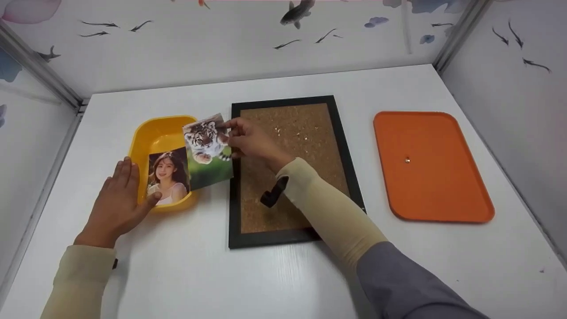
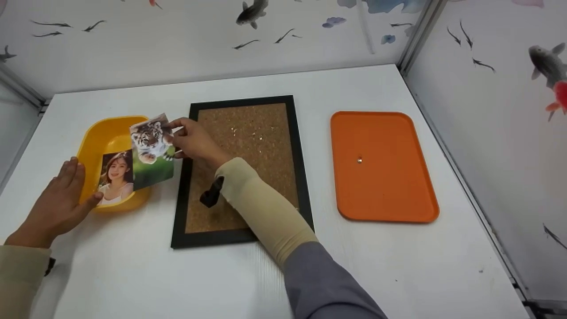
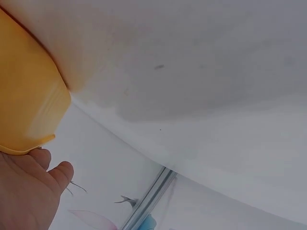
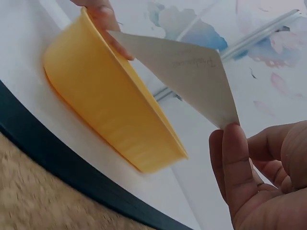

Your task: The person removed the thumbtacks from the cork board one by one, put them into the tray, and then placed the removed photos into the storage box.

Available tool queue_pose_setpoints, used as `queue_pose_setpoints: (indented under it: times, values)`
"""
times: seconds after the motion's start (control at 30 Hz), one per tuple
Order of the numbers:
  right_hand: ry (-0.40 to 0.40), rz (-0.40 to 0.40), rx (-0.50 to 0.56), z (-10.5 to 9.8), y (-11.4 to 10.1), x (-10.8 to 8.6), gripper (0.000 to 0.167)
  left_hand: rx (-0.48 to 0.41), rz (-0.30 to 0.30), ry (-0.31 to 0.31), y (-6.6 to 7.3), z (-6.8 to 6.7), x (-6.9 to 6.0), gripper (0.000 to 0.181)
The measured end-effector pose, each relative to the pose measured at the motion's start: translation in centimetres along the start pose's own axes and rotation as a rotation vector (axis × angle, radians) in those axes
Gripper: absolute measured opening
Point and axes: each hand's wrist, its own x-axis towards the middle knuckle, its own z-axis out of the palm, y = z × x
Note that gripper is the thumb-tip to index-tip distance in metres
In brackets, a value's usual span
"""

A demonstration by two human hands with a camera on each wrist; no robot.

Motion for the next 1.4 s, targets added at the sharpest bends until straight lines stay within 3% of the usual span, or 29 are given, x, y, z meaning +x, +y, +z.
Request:
queue_pose_setpoints:
  times: [0.33,0.5,0.87,1.0,1.4]
  values:
    - [0.018,0.007,0.11,5.2,-0.1,2.1,0.022,-0.005,-0.017,-0.009,0.0,-0.1,0.0,0.098]
    - [0.026,0.021,0.087,7.0,-0.1,2.8,0.022,-0.008,-0.022,-0.015,0.0,-0.1,0.2,0.098]
    - [0.048,0.002,-0.136,10.3,-0.1,3.1,0.025,-0.011,-0.017,0.013,0.1,0.1,-0.2,0.098]
    - [0.021,-0.006,-0.244,11.1,0.0,3.2,0.026,-0.007,-0.015,0.02,0.4,0.2,-0.3,0.098]
    - [-0.038,-0.024,-0.437,11.6,0.1,3.8,0.02,0.001,0.002,0.032,0.6,0.5,0.0,0.1]
